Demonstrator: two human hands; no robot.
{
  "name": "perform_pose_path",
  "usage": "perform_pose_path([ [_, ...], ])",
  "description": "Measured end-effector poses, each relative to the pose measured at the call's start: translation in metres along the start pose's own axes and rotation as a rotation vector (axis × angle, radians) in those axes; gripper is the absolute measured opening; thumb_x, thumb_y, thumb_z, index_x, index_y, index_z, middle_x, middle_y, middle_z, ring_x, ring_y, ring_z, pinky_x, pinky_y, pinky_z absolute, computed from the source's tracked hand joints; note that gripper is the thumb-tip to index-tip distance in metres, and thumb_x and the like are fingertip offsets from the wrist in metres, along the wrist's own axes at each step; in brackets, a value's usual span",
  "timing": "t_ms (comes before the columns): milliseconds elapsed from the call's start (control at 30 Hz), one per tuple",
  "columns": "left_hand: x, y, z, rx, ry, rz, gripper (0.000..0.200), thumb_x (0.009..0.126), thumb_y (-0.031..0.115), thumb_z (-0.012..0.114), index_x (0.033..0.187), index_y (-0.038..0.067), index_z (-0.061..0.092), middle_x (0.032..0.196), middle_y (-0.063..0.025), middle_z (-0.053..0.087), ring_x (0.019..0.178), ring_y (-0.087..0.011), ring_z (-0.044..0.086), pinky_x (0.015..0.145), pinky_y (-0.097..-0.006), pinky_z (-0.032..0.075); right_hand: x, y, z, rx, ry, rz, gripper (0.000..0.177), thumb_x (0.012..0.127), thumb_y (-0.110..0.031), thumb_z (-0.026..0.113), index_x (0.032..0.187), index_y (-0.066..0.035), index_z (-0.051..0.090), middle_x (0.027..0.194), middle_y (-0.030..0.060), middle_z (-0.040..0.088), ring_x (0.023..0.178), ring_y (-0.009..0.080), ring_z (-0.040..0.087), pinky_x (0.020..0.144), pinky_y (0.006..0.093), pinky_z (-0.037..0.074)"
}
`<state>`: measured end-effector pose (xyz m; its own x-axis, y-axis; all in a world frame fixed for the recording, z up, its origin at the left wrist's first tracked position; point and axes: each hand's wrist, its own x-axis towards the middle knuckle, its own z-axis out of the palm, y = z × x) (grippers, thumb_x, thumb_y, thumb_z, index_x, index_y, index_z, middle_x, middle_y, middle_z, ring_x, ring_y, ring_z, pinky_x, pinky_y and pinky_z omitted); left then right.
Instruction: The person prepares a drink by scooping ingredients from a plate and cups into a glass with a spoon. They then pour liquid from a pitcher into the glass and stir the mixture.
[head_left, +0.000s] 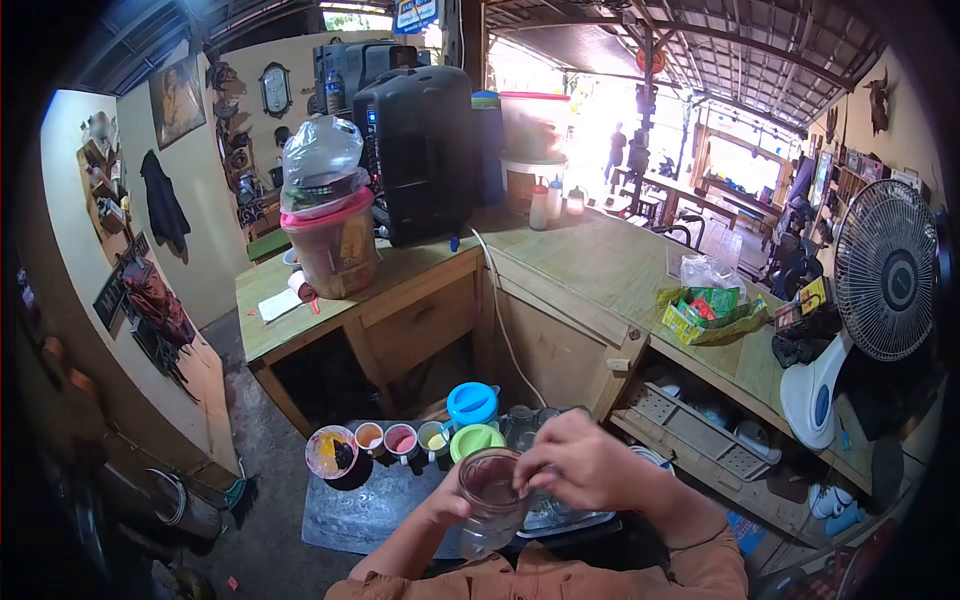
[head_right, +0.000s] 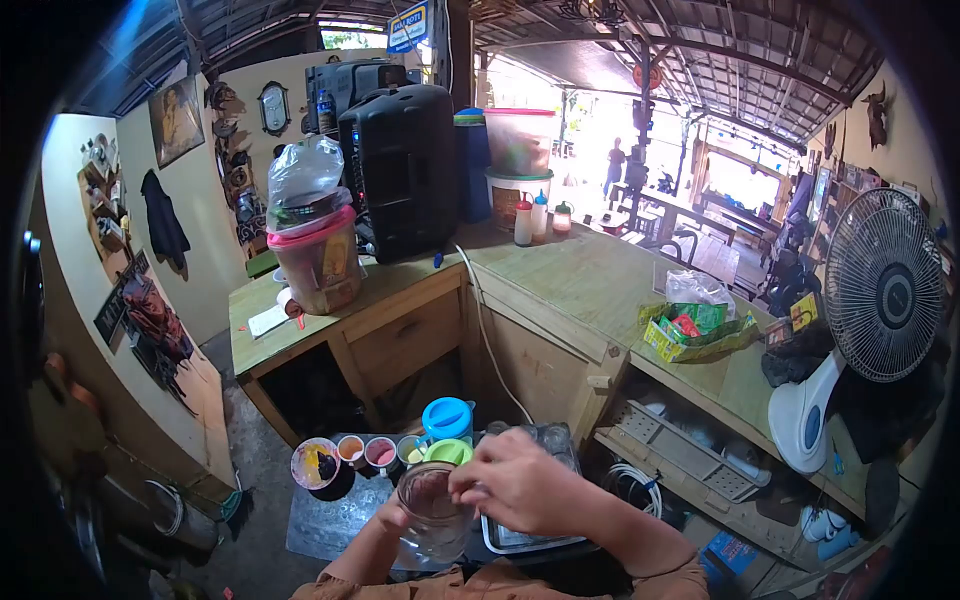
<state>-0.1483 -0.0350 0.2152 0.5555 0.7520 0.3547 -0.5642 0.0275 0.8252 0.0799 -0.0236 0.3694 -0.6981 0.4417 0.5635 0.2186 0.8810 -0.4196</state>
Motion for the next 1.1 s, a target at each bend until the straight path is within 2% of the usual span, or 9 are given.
perform_pose_path([
  [67,0.003,0.0,0.001,-0.124,-0.131,-0.106,0.109,0.057,0.077,0.066,0.125,-0.006,0.049,0.104,-0.0164,0.062,0.095,-0.0313,0.061,0.089,-0.0392,0.044,0.002,0.004,0.001,0.082,-0.058,0.024,0.015,0.085,-0.015,0.066,0.099,-0.013,0.068,0.089,0.007,0.06,0.087,0.026,0.054,0.083,0.037,0.041],
  [233,0.006,-0.029,0.004,-0.469,-0.387,-0.129,0.115,0.051,0.087,0.067,0.122,-0.003,0.051,0.098,-0.0176,0.064,0.082,-0.0304,0.063,0.074,-0.0387,0.047,0.009,0.018,0.002,0.311,-0.088,0.004,0.017,0.088,-0.014,0.064,0.104,-0.015,0.07,0.091,0.0064,0.058,0.09,0.025,0.052,0.086,0.037,0.04],
  [333,0.018,-0.044,0.021,-0.994,-0.784,0.063,0.112,0.056,0.075,0.076,0.123,-0.01,0.048,0.097,-0.0201,0.062,0.087,-0.0361,0.063,0.07,-0.0406,0.05,0.014,0.018,0.03,0.47,-0.306,0.027,0.014,0.091,-0.012,0.06,0.101,-0.01,0.068,0.094,0.0066,0.061,0.1,0.0247,0.055,0.091,0.038,0.04],
  [467,0.01,-0.042,0.021,-0.984,-0.756,-0.03,0.111,0.056,0.073,0.078,0.124,-0.009,0.047,0.098,-0.0209,0.061,0.087,-0.0369,0.062,0.07,-0.042,0.051,0.014,0.032,0.011,0.75,-0.046,-0.032,0.016,0.089,0.001,0.056,0.101,-0.003,0.065,0.1,0.0082,0.067,0.092,0.0205,0.061,0.081,0.0335,0.049],
  [633,-0.002,-0.031,0.012,-0.965,-0.711,-0.2,0.11,0.056,0.069,0.08,0.126,-0.009,0.046,0.1,-0.0223,0.06,0.089,-0.0382,0.062,0.071,-0.0442,0.051,0.012,0.022,0.046,0.673,-0.297,0.102,0.009,0.091,-0.006,0.058,0.098,-0.004,0.063,0.094,0.0092,0.064,0.093,0.0222,0.061,0.084,0.0344,0.046],
  [767,-0.011,-0.014,-0.003,-0.953,-0.552,-0.406,0.108,0.057,0.064,0.082,0.127,-0.01,0.044,0.104,-0.0241,0.058,0.091,-0.0394,0.062,0.076,-0.0475,0.053,0.001,0.028,0.019,0.645,0.055,0.196,0.009,0.094,-0.012,0.055,0.096,-0.006,0.063,0.096,0.0082,0.065,0.088,0.0219,0.06,0.083,0.0335,0.044],
  [967,-0.02,0.025,-0.018,-0.189,-0.054,-0.28,0.096,0.062,0.047,0.082,0.133,-0.006,0.045,0.121,-0.0203,0.058,0.106,-0.0297,0.061,0.087,-0.0436,0.052,0.0,0.014,0.023,0.294,-0.151,0.19,0.008,0.09,-0.012,0.058,0.095,-0.008,0.063,0.087,0.0068,0.067,0.083,0.0245,0.059,0.082,0.0351,0.042],
  [1033,-0.014,0.043,-0.014,0.448,-0.034,-0.126,0.088,0.068,0.038,0.083,0.135,-0.005,0.045,0.124,-0.0123,0.058,0.107,-0.0218,0.06,0.095,-0.0366,0.048,-0.009,0.017,0.013,0.256,-0.005,0.235,0.01,0.09,-0.013,0.059,0.097,-0.007,0.062,0.095,0.0094,0.067,0.083,0.026,0.059,0.082,0.0358,0.042],
  [1100,-0.013,0.053,0.002,0.424,0.069,-0.155,0.081,0.067,0.029,0.086,0.131,-0.005,0.049,0.122,-0.012,0.061,0.106,-0.0199,0.06,0.095,-0.0346,0.048,-0.012,0.019,0.018,0.331,-0.039,0.296,0.012,0.091,-0.013,0.058,0.099,-0.005,0.061,0.093,0.0093,0.066,0.084,0.0256,0.06,0.081,0.0356,0.043],
])
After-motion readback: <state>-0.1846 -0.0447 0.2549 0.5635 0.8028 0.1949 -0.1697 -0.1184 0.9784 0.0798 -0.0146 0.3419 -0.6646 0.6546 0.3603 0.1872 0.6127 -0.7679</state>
